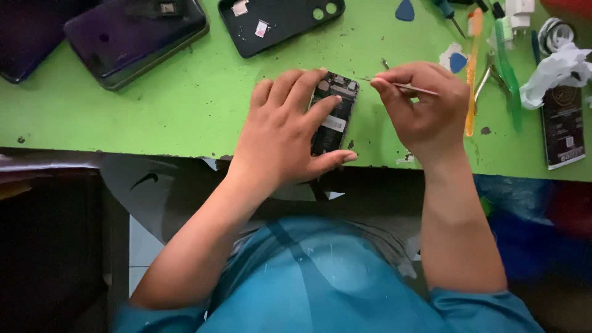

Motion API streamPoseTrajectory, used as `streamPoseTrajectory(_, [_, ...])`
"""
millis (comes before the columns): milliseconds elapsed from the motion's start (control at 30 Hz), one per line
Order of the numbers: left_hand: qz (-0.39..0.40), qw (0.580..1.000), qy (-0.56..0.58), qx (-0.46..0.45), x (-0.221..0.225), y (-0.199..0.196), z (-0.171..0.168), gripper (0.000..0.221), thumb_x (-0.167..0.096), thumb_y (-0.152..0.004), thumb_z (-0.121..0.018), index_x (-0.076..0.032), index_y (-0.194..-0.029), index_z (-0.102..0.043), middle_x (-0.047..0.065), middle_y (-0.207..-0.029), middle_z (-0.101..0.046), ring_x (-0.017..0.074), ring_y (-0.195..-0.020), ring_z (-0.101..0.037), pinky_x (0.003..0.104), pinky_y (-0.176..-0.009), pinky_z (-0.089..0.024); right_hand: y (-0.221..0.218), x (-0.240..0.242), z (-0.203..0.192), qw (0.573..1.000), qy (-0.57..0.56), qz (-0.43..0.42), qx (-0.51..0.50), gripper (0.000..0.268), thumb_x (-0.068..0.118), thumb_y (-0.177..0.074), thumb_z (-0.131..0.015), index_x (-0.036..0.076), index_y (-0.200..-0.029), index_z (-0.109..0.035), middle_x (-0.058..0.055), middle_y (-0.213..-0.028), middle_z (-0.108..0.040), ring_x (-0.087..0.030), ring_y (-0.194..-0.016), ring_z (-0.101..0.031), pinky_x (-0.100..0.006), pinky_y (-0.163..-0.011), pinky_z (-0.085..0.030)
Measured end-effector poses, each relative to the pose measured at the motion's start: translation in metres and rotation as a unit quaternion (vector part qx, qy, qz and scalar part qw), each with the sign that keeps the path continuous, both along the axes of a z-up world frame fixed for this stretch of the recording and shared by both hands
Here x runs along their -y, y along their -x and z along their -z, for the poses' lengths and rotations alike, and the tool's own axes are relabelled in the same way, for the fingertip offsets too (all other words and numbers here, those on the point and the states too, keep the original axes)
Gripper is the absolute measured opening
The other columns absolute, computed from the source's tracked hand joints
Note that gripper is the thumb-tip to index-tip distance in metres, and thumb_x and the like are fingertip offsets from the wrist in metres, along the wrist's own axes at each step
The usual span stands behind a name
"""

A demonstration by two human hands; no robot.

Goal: Installing small screws into a smartphone chassis using a precision screwdriver during a repair process.

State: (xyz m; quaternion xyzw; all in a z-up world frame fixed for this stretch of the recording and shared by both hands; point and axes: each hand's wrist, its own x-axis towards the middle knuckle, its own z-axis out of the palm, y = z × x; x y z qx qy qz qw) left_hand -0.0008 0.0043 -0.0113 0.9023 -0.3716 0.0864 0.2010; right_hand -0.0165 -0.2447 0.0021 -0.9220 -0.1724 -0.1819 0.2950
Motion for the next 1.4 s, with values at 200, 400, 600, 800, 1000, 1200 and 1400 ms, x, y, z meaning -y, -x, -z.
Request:
streamPoseTrajectory(200, [-0.005,0.998,0.046,0.048,-0.001,0.003,0.003,0.085,-0.086,-0.086,-0.059,-0.012,-0.125,-0.073,0.017,-0.133,-0.057,0.0380,-0.120,-0.054,0.051,-0.093,-0.045,-0.047,-0.029,0.000,0.998,-0.023,-0.038,0.043,0.019,0.009,-0.113,-0.077,-0.006,-0.101,-0.076,-0.018,-0.089,-0.075,-0.025,-0.075,-0.070,-0.033,-0.061,-0.054])
streamPoseTrajectory(400, [-0.003,0.991,0.112,0.069,-0.005,0.007,0.004,0.078,-0.081,-0.084,-0.062,-0.008,-0.108,-0.074,0.017,-0.122,-0.066,0.0389,-0.114,-0.060,0.051,-0.089,-0.047,-0.091,-0.077,0.002,0.995,-0.044,-0.082,0.041,0.020,0.015,-0.109,-0.078,0.002,-0.094,-0.076,-0.008,-0.085,-0.073,-0.019,-0.070,-0.065,-0.032,-0.063,-0.048])
streamPoseTrajectory(600, [0.004,0.986,0.148,0.076,-0.006,0.005,0.001,0.071,-0.076,-0.083,-0.067,-0.008,-0.102,-0.074,0.016,-0.107,-0.065,0.0365,-0.100,-0.059,0.046,-0.078,-0.043,-0.116,-0.099,0.010,0.990,-0.019,-0.135,0.042,0.017,0.010,-0.107,-0.082,0.001,-0.094,-0.074,-0.012,-0.091,-0.075,-0.027,-0.081,-0.068,-0.038,-0.068,-0.049])
streamPoseTrajectory(800, [0.000,0.985,0.161,0.066,-0.005,0.006,0.003,0.070,-0.074,-0.083,-0.068,-0.005,-0.097,-0.071,0.016,-0.108,-0.065,0.0363,-0.098,-0.059,0.046,-0.078,-0.044,-0.118,-0.104,0.019,0.989,-0.020,-0.140,0.040,0.015,0.006,-0.106,-0.081,0.000,-0.094,-0.075,-0.012,-0.089,-0.076,-0.025,-0.079,-0.068,-0.036,-0.068,-0.051])
streamPoseTrajectory(1000, [0.003,0.989,0.138,0.055,-0.005,0.006,0.002,0.073,-0.076,-0.082,-0.067,-0.006,-0.101,-0.073,0.016,-0.111,-0.066,0.0354,-0.101,-0.060,0.045,-0.078,-0.045,-0.114,-0.103,0.012,0.987,-0.018,-0.153,0.053,0.013,0.007,-0.108,-0.080,-0.002,-0.100,-0.076,-0.016,-0.096,-0.077,-0.029,-0.087,-0.071,-0.039,-0.072,-0.053])
streamPoseTrajectory(1200, [-0.003,0.989,0.136,0.064,-0.003,0.008,0.006,0.076,-0.079,-0.080,-0.068,-0.008,-0.105,-0.076,0.018,-0.122,-0.067,0.0380,-0.111,-0.063,0.049,-0.085,-0.047,-0.109,-0.089,0.002,0.983,-0.109,-0.134,0.066,0.020,0.009,-0.118,-0.054,-0.004,-0.104,-0.061,-0.024,-0.110,-0.067,-0.034,-0.096,-0.067,-0.042,-0.079,-0.055])
streamPoseTrajectory(1400, [0.029,0.997,0.051,0.052,-0.006,0.008,0.005,0.085,-0.088,-0.078,-0.065,-0.015,-0.121,-0.069,0.014,-0.136,-0.058,0.0372,-0.116,-0.061,0.050,-0.089,-0.046,-0.064,0.016,-0.024,0.975,0.193,0.090,-0.070,0.024,0.020,-0.135,-0.063,0.002,-0.118,-0.065,-0.010,-0.079,-0.061,-0.021,-0.060,-0.055,-0.037,-0.053,-0.044])
